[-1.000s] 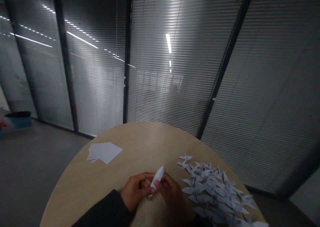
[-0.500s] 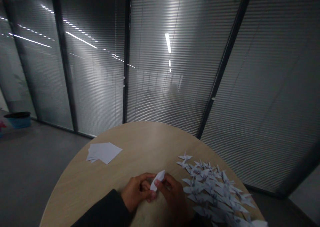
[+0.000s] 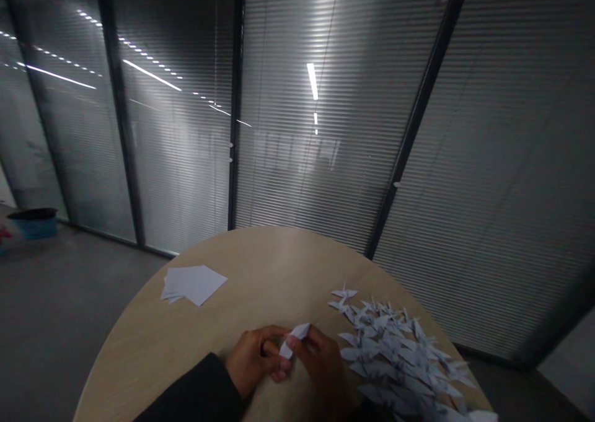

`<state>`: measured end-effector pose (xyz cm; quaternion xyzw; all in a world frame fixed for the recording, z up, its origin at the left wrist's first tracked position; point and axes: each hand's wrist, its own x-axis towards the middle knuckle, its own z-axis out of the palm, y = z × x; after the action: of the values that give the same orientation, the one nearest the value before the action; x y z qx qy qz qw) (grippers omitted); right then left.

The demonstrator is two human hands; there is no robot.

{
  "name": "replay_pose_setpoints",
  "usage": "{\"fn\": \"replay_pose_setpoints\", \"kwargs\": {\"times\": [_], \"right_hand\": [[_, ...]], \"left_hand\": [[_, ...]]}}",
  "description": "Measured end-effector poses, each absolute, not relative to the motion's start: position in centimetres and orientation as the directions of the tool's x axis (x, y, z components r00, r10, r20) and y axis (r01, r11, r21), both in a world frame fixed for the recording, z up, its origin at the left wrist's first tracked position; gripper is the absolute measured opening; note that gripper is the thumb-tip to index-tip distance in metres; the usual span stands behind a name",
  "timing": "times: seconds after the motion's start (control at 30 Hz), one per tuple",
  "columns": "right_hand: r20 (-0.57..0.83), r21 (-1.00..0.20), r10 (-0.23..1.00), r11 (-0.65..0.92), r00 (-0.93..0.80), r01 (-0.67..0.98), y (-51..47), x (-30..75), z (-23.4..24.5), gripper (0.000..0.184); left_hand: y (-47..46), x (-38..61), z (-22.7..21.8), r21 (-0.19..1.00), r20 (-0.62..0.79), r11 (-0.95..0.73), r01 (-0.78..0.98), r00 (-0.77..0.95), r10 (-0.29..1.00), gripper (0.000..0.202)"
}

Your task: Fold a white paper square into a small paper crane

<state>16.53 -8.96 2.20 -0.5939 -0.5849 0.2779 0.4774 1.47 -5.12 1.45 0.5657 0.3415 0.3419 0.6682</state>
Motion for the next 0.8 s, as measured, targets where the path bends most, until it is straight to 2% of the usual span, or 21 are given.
{"fn": "replay_pose_setpoints", "kwargs": {"times": [0.2, 0.33, 0.4, 0.5, 0.6, 0.7, 0.8], "right_hand": [[0.343, -0.816, 0.927, 0.214, 0.152, 0.537, -9.2, 16.6, 2.0, 0.017], [0.627, -0.622, 0.779, 0.481, 0.025, 0.618, -8.6, 17.1, 0.6, 0.014], [0.717, -0.522, 0.696, 0.575, -0.041, 0.63, -8.4, 17.2, 0.4, 0.011], [0.792, -0.412, 0.602, 0.652, -0.105, 0.636, -8.5, 17.2, 0.7, 0.015], [0.819, -0.334, 0.548, 0.697, -0.171, 0.635, -8.8, 16.9, 1.2, 0.02], [0.809, -0.284, 0.542, 0.699, -0.228, 0.656, -9.1, 16.6, 1.6, 0.019], [0.795, -0.237, 0.546, 0.683, -0.266, 0.691, -9.2, 16.4, 1.8, 0.019]], "left_hand": [[-5.2, 1.6, 1.2, 0.987, -0.099, 0.151, -0.047, 0.56, 0.822, 0.062], [-4.7, 1.3, 0.7, 0.959, -0.215, 0.284, -0.019, 0.607, 0.765, 0.073], [-4.3, 1.0, 0.8, 0.924, -0.263, 0.377, -0.061, 0.615, 0.743, 0.073], [-4.1, 0.6, 1.4, 0.842, -0.303, 0.504, -0.191, 0.606, 0.735, 0.062], [-4.2, 0.5, 2.1, 0.779, -0.337, 0.565, -0.273, 0.577, 0.744, 0.044], [-4.3, 0.6, 2.4, 0.734, -0.358, 0.597, -0.323, 0.563, 0.745, 0.03], [-4.3, 0.4, 2.4, 0.715, -0.352, 0.614, -0.333, 0.587, 0.729, 0.025]]}}
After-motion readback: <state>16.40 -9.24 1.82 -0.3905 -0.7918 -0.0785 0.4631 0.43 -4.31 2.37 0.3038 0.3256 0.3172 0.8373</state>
